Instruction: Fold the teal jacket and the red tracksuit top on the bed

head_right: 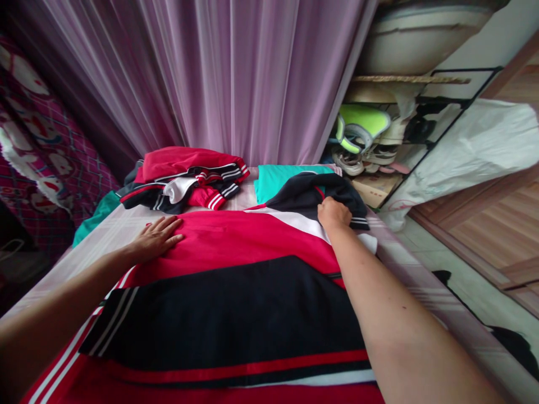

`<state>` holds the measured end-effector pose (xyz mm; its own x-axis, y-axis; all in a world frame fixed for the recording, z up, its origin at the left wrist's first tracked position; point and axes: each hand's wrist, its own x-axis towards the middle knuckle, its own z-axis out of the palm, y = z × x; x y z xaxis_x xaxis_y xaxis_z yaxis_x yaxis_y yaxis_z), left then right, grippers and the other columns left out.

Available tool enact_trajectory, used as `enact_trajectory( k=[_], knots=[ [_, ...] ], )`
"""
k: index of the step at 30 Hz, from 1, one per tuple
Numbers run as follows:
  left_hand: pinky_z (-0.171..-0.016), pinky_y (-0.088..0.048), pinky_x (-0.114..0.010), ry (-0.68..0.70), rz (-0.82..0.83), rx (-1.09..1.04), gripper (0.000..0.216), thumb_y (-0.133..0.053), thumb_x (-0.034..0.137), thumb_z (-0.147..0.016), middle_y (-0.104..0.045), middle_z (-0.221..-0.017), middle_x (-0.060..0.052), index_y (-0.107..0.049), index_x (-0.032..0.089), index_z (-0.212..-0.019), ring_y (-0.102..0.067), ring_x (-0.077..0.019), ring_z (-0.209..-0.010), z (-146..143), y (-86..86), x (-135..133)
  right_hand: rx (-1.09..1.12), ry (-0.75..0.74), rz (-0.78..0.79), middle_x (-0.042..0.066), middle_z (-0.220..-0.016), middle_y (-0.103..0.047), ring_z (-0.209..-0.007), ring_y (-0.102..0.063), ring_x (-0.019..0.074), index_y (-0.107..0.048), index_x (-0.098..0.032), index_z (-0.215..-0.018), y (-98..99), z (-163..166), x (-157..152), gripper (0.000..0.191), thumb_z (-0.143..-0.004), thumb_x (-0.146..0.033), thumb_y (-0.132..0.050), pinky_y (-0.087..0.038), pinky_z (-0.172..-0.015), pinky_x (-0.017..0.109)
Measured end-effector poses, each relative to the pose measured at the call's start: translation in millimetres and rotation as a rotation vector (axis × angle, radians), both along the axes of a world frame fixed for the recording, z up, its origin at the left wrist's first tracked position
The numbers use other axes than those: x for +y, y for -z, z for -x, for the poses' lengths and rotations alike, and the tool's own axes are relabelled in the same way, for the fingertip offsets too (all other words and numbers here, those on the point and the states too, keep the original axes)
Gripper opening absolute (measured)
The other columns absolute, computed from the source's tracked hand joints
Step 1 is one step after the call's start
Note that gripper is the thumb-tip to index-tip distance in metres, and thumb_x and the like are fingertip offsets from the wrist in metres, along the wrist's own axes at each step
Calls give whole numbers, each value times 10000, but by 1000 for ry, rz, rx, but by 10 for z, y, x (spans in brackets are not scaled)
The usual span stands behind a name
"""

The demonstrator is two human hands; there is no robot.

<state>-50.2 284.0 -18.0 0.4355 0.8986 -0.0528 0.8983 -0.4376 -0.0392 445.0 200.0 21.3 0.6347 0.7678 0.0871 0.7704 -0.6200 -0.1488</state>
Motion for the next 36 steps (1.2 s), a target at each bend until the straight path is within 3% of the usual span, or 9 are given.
enact_trajectory(
  k=[3, 5, 8, 12, 20, 28, 32, 36],
  knots=[
    [-1154, -280, -620, -24, 24, 5, 638, -330, 562, -988, -292, -1650, -95, -311, 303, -1570, -240, -353, -1511, -31, -43, -27, -47, -126, -128, 186, -1160, -723, -1076, -680, 333, -663, -162, -1243, 73, 54, -118, 425, -979, -314, -368, -512, -914, 441],
    [-1163, -269, -612, -38, 35, 7, 639, -338, 557, -987, -278, -1657, -90, -306, 305, -1572, -224, -347, -1518, -41, -56, -33, -83, -310, -175, 164, -1272, -686, -1166, -643, 296, -597, -157, -1339, 161, 89, -200, 468, -983, -308, -333, -482, -994, 416],
    [-1162, -271, -608, -32, 30, 6, 631, -352, 546, -985, -285, -1654, -92, -318, 309, -1568, -226, -345, -1517, -50, -60, -34, -82, -524, -4, 119, -1520, -504, -1396, -461, 259, -490, -169, -1457, 287, 115, -258, 533, -983, -346, -324, -360, -1151, 431],
    [-1157, -270, -619, -33, 34, 10, 630, -337, 540, -987, -296, -1647, -105, -326, 293, -1567, -235, -354, -1513, -69, -77, -42, -52, -462, 232, 105, -1633, -317, -1505, -281, 252, -362, -162, -1547, 295, 180, -230, 614, -999, -415, -248, -222, -1222, 493],
    [-1200, -195, -589, -88, 85, -25, 682, -297, 576, -983, -242, -1670, -93, -251, 272, -1592, -184, -319, -1534, -124, -137, -93, -20, -560, 249, 51, -1675, -214, -1528, -208, 253, -297, -293, -1581, 303, 472, -314, 625, -1003, -511, -200, -187, -1218, 550],
    [-1182, -210, -617, -46, 67, -30, 711, -282, 584, -975, -232, -1669, -121, -250, 231, -1591, -178, -349, -1532, -91, -91, -83, -18, -512, 199, 114, -1651, -274, -1506, -265, 293, -341, -251, -1564, 259, 527, -237, 617, -1008, -505, -254, -205, -1191, 605],
    [-1158, -267, -624, -15, 46, 17, 689, -325, 561, -968, -312, -1635, -152, -316, 226, -1571, -238, -359, -1514, -99, -148, -45, -28, -540, 71, 111, -1630, -326, -1487, -314, 277, -372, -254, -1547, 101, 699, -558, 588, -1012, -474, -272, -228, -1188, 583],
    [-1145, -317, -597, 8, 10, 36, 561, -381, 478, -979, -405, -1592, -126, -466, 264, -1490, -310, -345, -1490, -111, -383, -178, -28, -672, -58, 74, -1606, -382, -1471, -349, 255, -405, -301, -1533, 60, 875, -1174, 559, -1018, -466, -263, -265, -1188, 527]
  ],
)
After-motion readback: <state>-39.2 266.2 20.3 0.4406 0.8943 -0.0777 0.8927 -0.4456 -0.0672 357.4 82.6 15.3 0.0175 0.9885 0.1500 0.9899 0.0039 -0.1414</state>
